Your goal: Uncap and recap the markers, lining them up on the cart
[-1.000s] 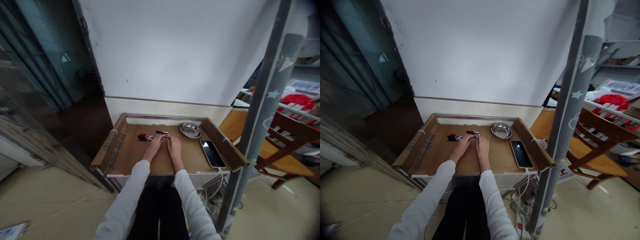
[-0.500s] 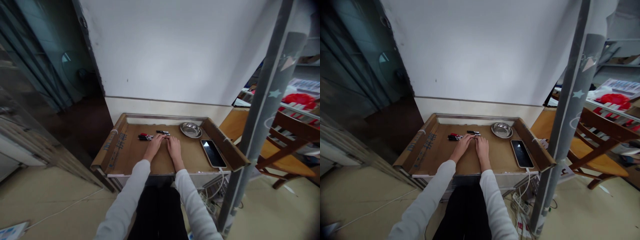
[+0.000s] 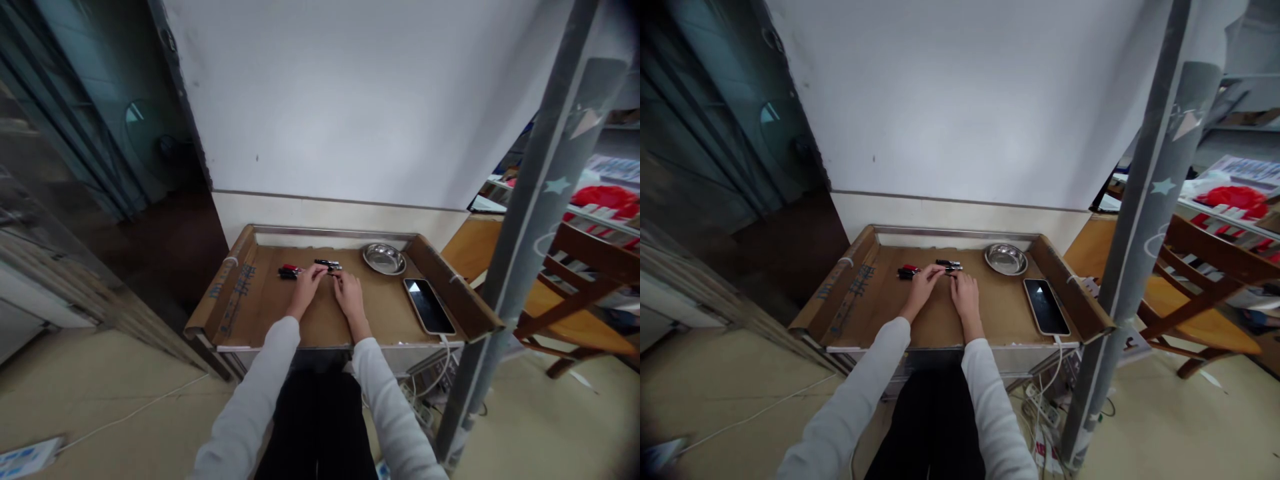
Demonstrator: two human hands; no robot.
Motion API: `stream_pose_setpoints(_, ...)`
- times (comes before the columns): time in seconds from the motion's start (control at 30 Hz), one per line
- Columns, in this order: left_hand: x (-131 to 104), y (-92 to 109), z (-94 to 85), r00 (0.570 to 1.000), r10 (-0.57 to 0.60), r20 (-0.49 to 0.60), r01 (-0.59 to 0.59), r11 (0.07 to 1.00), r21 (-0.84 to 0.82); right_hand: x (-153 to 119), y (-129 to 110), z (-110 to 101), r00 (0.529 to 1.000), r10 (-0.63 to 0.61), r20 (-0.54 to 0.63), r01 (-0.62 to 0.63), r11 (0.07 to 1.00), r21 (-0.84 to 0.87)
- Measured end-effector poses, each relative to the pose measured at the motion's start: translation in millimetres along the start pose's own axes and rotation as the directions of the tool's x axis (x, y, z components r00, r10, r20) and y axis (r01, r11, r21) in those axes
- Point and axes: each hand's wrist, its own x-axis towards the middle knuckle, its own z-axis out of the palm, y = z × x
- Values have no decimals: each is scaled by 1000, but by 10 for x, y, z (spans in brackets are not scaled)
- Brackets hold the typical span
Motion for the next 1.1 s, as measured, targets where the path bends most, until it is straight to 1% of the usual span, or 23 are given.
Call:
stream_pose_setpoints(0.17,-1,0,-4,999,-39,17,39,999,-3,-9,17,5,1000,0,-10,0,1000,6)
stream_pose_setpoints(0.33,-1,17,-16,998,-19,52,17,999,45,-14,27,-6,998,36,-46,-34,999,26)
stream_pose_setpoints(0.53,-7,10,-28,998,10,62,-15,996,87,-22,54,-5,1000,17,-3,-17,998,69)
stream_pose_setpoints(0.67,-12,13,-36,997,-12,81,2,994,113,-28,73,-1,1000,23,2,-23,996,86)
stream_pose_setpoints(0.93,-6,-34,-32,996,-35,78,30,998,53,-29,96,11,1000,20,6,-21,985,170)
stream_pose_setpoints(1.1,-10,-49,-17,992,-52,116,46,997,54,-36,97,14,999,35,-6,-34,986,162)
